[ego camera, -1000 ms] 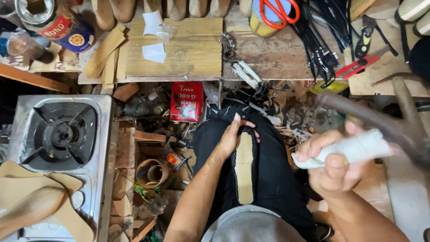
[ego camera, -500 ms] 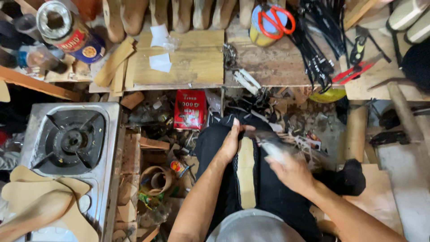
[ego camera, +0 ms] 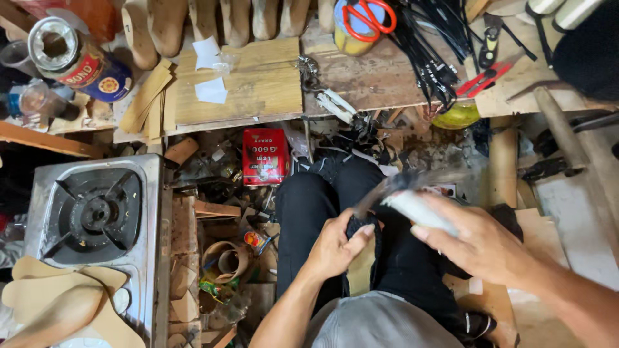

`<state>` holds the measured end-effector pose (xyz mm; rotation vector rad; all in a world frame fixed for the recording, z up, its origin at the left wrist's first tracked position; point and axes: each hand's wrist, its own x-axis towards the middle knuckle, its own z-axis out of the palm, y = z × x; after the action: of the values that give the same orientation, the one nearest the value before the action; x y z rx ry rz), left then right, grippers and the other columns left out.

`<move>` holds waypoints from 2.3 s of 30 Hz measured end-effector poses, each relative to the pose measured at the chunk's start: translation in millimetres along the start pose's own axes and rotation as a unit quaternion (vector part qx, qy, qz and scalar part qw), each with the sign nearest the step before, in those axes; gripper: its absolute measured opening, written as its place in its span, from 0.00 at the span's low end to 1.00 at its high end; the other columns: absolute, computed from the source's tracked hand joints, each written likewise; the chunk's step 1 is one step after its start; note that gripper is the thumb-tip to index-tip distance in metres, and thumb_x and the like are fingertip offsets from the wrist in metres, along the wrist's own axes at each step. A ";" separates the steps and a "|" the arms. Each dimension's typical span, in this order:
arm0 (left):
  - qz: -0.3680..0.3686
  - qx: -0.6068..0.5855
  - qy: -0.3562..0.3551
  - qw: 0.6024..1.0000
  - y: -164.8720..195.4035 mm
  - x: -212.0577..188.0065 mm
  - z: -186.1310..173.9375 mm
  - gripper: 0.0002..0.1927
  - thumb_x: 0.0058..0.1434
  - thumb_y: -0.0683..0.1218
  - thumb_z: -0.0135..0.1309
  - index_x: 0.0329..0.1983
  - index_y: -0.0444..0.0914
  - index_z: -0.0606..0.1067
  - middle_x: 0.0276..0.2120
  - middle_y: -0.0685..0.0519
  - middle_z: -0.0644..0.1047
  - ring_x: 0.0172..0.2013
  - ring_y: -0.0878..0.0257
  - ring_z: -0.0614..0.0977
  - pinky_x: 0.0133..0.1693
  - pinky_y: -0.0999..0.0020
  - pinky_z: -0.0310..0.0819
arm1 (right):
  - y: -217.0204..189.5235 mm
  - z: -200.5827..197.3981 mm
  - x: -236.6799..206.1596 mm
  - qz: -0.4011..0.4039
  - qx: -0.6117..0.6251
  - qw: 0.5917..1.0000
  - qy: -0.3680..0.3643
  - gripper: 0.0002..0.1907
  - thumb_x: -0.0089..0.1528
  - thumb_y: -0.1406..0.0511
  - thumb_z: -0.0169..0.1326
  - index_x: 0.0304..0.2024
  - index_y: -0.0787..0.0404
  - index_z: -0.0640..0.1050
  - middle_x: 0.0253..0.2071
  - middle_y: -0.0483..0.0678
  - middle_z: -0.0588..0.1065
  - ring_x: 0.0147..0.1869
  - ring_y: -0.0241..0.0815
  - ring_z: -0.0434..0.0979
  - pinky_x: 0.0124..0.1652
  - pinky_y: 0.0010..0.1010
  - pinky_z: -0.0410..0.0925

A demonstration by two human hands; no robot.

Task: The person assembles a black slipper by attaching a beige insole to a black woven upper. They use a hammer to tap the insole into place, then use a staple gun to secure the upper to the insole. The person repeatedly adjusts and staples the slipper while seated in a cluttered workshop.

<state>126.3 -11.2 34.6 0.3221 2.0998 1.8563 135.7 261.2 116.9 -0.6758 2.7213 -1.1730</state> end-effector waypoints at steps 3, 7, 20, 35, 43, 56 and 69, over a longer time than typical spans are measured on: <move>0.036 -0.022 -0.002 0.999 11.1 -11.1 2.1 0.15 0.65 0.46 0.54 0.52 0.34 0.76 0.35 0.48 0.83 0.34 0.62 0.83 0.40 0.68 0.77 | -10.0 -6.1 -0.6 0.086 0.026 0.995 -0.041 0.31 0.64 0.54 0.59 0.67 0.56 0.70 0.34 0.37 0.79 0.31 0.27 0.77 0.31 0.19 0.70; 0.063 -0.068 0.031 0.995 6.7 -24.7 -4.2 0.15 0.63 0.44 0.53 0.52 0.33 0.74 0.39 0.50 0.84 0.37 0.63 0.86 0.43 0.69 0.79 | -17.7 9.4 -5.5 0.289 0.171 0.941 -0.026 0.36 0.62 0.57 0.57 0.74 0.48 0.69 0.23 0.46 0.72 0.21 0.35 0.72 0.24 0.28 0.68; 0.039 -0.140 0.080 0.986 -28.1 -25.4 -25.4 0.15 0.67 0.43 0.49 0.54 0.32 0.72 0.43 0.50 0.84 0.41 0.65 0.82 0.48 0.70 0.75 | 38.2 39.0 57.1 0.242 0.168 0.950 0.101 0.34 0.61 0.61 0.54 0.71 0.52 0.66 0.31 0.48 0.77 0.26 0.37 0.74 0.25 0.31 0.70; 0.046 -0.260 0.116 0.958 -40.9 -36.0 -23.3 0.27 0.70 0.56 0.37 0.62 0.33 0.70 0.50 0.46 0.81 0.50 0.60 0.82 0.55 0.65 0.73 | 71.2 18.8 205.0 -0.082 -0.366 0.901 0.218 0.29 0.54 0.65 0.59 0.60 0.48 0.77 0.44 0.51 0.74 0.49 0.56 0.77 0.46 0.48 0.69; 0.078 -0.484 0.199 0.849 -36.4 -8.3 -59.8 0.27 0.71 0.59 0.39 0.56 0.32 0.70 0.46 0.40 0.81 0.45 0.50 0.85 0.46 0.55 0.81 | 87.3 116.3 82.4 0.165 0.247 0.954 -0.029 0.26 0.61 0.58 0.58 0.60 0.59 0.77 0.48 0.50 0.83 0.52 0.46 0.82 0.52 0.35 0.74; 0.098 -0.535 0.086 0.835 -8.1 60.5 -58.5 0.40 0.70 0.68 0.28 0.72 0.35 0.61 0.59 0.40 0.76 0.59 0.49 0.78 0.63 0.52 0.69 | 38.9 166.5 6.8 -0.025 0.233 0.953 0.192 0.29 0.59 0.67 0.59 0.62 0.70 0.72 0.67 0.63 0.70 0.68 0.57 0.72 0.63 0.40 0.65; 0.124 -0.586 0.058 0.799 -42.4 39.9 -70.2 0.37 0.76 0.69 0.31 0.59 0.32 0.70 0.44 0.37 0.78 0.45 0.40 0.82 0.49 0.43 0.78 | -29.5 140.3 -2.7 -0.151 0.102 0.977 0.109 0.42 0.50 0.63 0.67 0.65 0.65 0.66 0.68 0.67 0.63 0.68 0.63 0.68 0.61 0.48 0.64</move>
<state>64.5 -66.4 -3.5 0.1500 0.6062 2.9362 185.5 151.0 39.8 -1.0129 2.6765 -1.6605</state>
